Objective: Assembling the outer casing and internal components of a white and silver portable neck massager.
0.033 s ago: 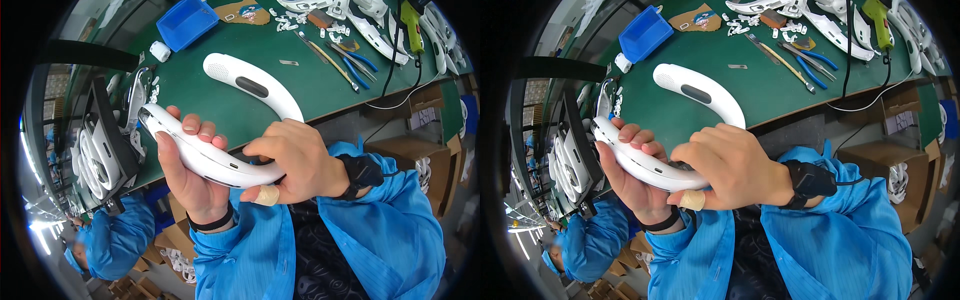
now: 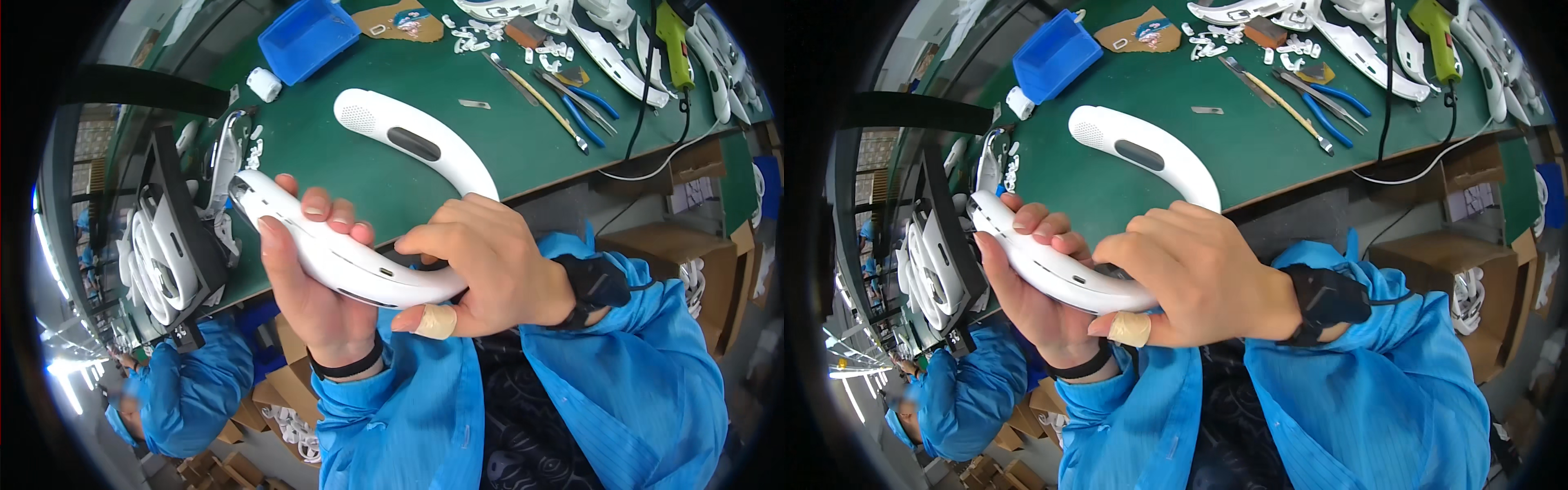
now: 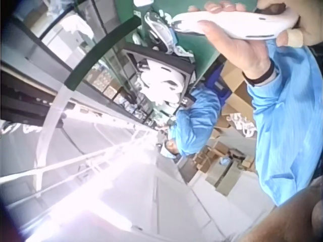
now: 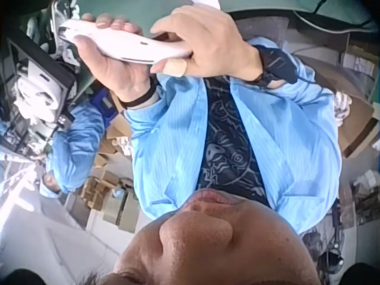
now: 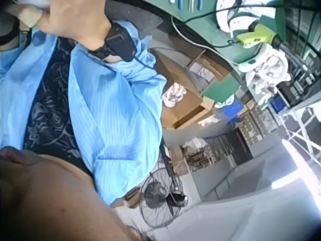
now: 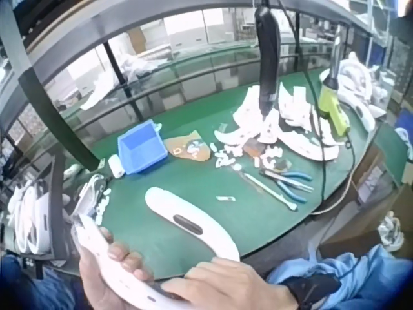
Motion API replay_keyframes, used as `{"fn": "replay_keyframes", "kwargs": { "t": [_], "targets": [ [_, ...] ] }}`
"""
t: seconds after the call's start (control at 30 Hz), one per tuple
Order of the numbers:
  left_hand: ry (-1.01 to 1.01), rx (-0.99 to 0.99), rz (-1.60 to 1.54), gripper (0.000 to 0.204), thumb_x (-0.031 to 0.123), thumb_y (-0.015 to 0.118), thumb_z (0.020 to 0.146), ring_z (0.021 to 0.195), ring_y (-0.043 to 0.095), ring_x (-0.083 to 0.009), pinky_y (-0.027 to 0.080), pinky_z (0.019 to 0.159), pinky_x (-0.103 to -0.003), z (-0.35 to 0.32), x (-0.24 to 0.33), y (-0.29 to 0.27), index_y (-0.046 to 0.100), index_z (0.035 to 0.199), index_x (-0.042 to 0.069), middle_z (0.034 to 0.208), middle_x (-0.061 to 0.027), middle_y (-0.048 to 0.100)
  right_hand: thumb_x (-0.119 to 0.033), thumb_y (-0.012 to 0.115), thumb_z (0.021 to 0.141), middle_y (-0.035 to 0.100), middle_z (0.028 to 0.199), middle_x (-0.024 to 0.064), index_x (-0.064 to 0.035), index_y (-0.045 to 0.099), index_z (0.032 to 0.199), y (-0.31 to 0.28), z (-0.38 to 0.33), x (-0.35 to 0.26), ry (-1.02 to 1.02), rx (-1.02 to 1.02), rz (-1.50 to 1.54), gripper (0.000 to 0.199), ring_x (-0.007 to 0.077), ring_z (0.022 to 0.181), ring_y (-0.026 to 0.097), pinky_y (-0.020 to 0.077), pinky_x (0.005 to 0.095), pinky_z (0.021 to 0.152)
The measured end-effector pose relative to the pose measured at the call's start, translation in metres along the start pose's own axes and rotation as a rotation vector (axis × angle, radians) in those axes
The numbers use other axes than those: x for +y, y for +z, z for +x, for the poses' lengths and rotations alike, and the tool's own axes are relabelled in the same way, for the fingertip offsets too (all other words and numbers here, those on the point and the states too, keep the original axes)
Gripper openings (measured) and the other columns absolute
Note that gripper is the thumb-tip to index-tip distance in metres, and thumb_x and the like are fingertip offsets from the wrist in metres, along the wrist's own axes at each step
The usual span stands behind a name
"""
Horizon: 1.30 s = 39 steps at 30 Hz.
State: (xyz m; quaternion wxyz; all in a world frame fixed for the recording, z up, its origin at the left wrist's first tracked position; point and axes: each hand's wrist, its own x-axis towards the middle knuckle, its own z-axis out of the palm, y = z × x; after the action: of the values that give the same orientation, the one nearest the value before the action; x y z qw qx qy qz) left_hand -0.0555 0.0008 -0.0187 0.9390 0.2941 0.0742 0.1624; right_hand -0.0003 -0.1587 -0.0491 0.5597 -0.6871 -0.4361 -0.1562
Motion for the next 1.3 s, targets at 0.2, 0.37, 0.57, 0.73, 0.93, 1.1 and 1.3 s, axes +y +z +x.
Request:
{"fn": "replay_keyframes", "kwargs": {
  "t": [0.2, 0.37, 0.57, 0.73, 0.93, 1.1, 1.3],
  "targets": [
    [0.082, -0.006, 0.128, 0.048, 0.038, 0.059, 0.102, 0.093, 0.058, -0.0205, 0.052, 0.086, -0.037, -0.011, -0.009, 0.007, 0.043, 0.136, 0.008, 0.100, -0.0082, 0.058, -0.041, 0.078, 0.082, 0.054, 0.073, 0.0062, -0.0040, 0.060, 0.093, -0.004, 0.024, -0.023, 0.071, -0.090, -0.042, 0.043, 0.0233, 0.060, 0.055, 0.0423, 0.0347, 0.055],
    [0.094, 0.008, 0.211, 0.049, 0.035, 0.065, 0.097, 0.094, 0.060, -0.0221, 0.052, 0.087, -0.039, -0.015, -0.013, 0.011, 0.043, 0.131, 0.008, 0.094, -0.0094, 0.061, -0.028, 0.074, 0.086, 0.053, 0.072, 0.0055, -0.0035, 0.062, 0.089, -0.001, 0.021, -0.030, 0.025, -0.078, -0.105, 0.028, 0.0228, 0.059, 0.055, 0.0433, 0.0342, 0.054],
    [0.070, 0.024, 0.238, 0.049, 0.039, 0.066, 0.098, 0.090, 0.061, -0.0217, 0.052, 0.086, -0.039, -0.016, -0.009, 0.013, 0.042, 0.128, 0.008, 0.093, -0.0084, 0.061, -0.025, 0.075, 0.086, 0.053, 0.073, 0.0058, -0.0037, 0.063, 0.089, 0.001, 0.025, -0.029, 0.000, -0.060, -0.061, 0.025, 0.0220, 0.061, 0.056, 0.0439, 0.0338, 0.055],
    [0.064, -0.164, 0.125, 0.062, 0.063, 0.049, 0.099, 0.097, 0.059, -0.0194, 0.050, 0.093, -0.039, -0.005, -0.011, -0.002, 0.043, 0.129, 0.008, 0.094, -0.0050, 0.061, -0.027, 0.075, 0.085, 0.053, 0.073, 0.0060, -0.0040, 0.062, 0.091, -0.003, 0.025, -0.027, 0.053, -0.090, -0.038, 0.027, 0.0223, 0.063, 0.057, 0.0443, 0.0335, 0.057],
    [0.032, -0.165, -0.059, 0.077, 0.066, 0.041, 0.100, 0.112, 0.057, -0.0274, 0.045, 0.104, -0.044, 0.004, -0.005, 0.017, 0.039, 0.146, 0.004, 0.110, -0.0084, 0.057, -0.031, 0.076, 0.087, 0.065, 0.086, 0.0112, -0.0009, 0.061, 0.114, -0.033, 0.029, -0.025, 0.142, -0.324, 0.012, 0.043, 0.0278, 0.071, 0.065, 0.0500, 0.0347, 0.064],
    [0.071, -0.279, 0.161, 0.091, 0.064, 0.046, 0.100, 0.149, 0.029, -0.0411, 0.026, 0.122, -0.053, 0.024, 0.021, 0.025, 0.019, 0.158, 0.000, 0.162, -0.0320, 0.019, -0.026, 0.062, 0.101, 0.068, 0.098, 0.0077, 0.0032, 0.057, 0.128, -0.064, 0.052, -0.020, 0.674, -0.242, 0.654, 0.040, 0.0109, 0.078, 0.063, 0.0513, 0.0262, 0.068],
    [0.373, -0.176, 0.891, 0.134, 0.066, 0.091, 0.050, 0.145, 0.041, -0.0322, 0.039, 0.114, -0.047, 0.049, 0.067, 0.004, 0.032, 0.153, 0.004, 0.154, -0.0222, 0.044, -0.031, 0.056, 0.103, 0.061, 0.078, 0.0032, 0.0031, 0.062, 0.119, -0.089, 0.058, -0.018, 0.892, -0.302, 0.918, 0.038, 0.0051, 0.060, 0.054, 0.0434, 0.0215, 0.053]
  ]
}}
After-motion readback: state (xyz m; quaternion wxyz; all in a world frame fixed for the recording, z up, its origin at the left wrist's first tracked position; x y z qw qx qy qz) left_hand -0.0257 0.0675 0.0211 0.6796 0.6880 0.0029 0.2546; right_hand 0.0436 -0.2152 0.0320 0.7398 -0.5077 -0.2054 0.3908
